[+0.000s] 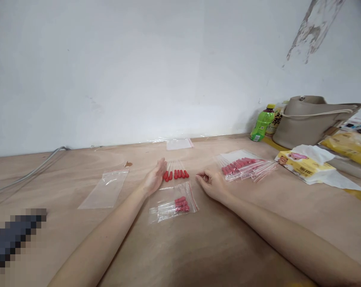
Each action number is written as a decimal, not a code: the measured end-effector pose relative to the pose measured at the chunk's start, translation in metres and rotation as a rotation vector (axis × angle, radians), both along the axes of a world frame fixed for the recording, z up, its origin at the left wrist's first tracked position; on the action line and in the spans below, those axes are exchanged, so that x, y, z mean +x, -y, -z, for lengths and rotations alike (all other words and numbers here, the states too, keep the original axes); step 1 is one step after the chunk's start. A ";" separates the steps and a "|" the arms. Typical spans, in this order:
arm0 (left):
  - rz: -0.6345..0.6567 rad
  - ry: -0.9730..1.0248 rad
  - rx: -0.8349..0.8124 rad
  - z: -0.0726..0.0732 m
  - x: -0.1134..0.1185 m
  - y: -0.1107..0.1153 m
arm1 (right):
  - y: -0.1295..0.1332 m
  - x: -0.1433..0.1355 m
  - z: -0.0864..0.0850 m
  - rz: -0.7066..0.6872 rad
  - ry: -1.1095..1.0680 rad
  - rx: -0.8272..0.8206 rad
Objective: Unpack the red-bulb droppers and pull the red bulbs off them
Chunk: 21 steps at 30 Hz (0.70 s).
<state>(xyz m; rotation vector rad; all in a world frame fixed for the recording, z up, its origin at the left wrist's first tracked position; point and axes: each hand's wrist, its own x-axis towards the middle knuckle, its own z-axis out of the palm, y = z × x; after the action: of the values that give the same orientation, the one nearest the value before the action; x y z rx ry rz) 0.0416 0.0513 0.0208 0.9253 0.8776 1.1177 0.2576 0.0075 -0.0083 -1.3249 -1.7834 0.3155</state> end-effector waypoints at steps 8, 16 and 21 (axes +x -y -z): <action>0.012 -0.061 0.112 0.000 0.007 -0.003 | -0.001 -0.004 0.015 -0.107 -0.081 -0.132; 0.050 -0.767 0.679 0.002 -0.014 0.051 | 0.014 -0.001 0.001 -0.305 0.080 -0.196; 0.378 -0.993 0.834 0.009 -0.025 0.087 | 0.018 -0.005 -0.006 -0.389 0.186 -0.177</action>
<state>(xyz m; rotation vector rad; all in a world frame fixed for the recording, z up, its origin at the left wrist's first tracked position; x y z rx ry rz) 0.0166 -0.0356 0.0118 2.3481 0.9305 0.6256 0.2521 -0.0109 -0.0026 -1.1475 -2.2148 0.5903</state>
